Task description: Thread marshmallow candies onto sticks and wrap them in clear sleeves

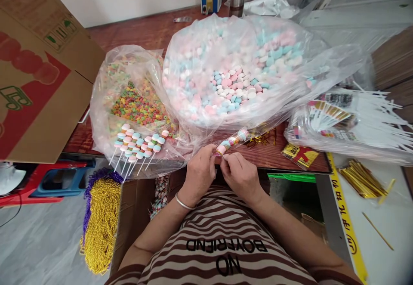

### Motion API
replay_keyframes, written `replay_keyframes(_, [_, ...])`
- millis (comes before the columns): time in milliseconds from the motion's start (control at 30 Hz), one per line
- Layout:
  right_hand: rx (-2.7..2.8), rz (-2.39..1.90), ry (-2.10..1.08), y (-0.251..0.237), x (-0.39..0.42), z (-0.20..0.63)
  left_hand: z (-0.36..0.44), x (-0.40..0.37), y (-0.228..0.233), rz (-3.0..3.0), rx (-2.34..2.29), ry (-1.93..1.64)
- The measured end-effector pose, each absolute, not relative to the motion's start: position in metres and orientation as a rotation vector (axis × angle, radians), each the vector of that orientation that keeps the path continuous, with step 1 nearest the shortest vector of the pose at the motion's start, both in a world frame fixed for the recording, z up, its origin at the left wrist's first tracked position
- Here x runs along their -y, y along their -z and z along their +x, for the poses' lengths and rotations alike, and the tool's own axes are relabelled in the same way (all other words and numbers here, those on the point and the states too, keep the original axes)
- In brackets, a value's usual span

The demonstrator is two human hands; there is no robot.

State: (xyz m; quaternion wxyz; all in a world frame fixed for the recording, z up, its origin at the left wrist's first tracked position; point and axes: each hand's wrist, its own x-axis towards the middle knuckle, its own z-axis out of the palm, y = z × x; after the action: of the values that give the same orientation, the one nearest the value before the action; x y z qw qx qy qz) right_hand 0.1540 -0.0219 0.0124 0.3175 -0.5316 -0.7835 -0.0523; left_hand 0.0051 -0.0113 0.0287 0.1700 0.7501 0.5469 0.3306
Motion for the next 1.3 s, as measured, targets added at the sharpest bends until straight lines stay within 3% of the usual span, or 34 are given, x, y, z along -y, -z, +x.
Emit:
replay_keyframes(133, [2.002, -1.396, 0.004, -0.014, 0.022, 0.151, 0.004, 0.009, -0.028, 1.781, -1.493, -1.095])
replay_keyframes(300, [1.638, -1.410, -0.554, -0.013, 0.018, 0.145, 0.007, 0.001, -0.027, 0.918, -1.178, -1.132])
replay_keyframes(433, [1.327, -1.298, -1.016, -0.015, 0.012, 0.146, 0.009, -0.004, -0.027, 0.666, -1.000, -1.077])
replay_keyframes(600, [1.229, -1.154, -1.286, -0.019, 0.006, 0.149, 0.009, -0.007, -0.024, 0.449, -0.922, -1.025])
replay_keyframes(867, [1.282, -1.181, -1.393, -0.020, 0.006, 0.149, 0.009, -0.010, -0.019, 0.297, -0.902, -1.050])
replay_keyframes(1067, [1.357, -1.267, -1.279, -0.020, 0.004, 0.147, 0.014, -0.006, -0.014, 0.475, -1.000, -1.186])
replay_keyframes(1300, [0.915, -1.055, -1.580, -0.014, -0.001, 0.135, 0.020, 0.001, -0.010, 0.723, -1.082, -1.261])
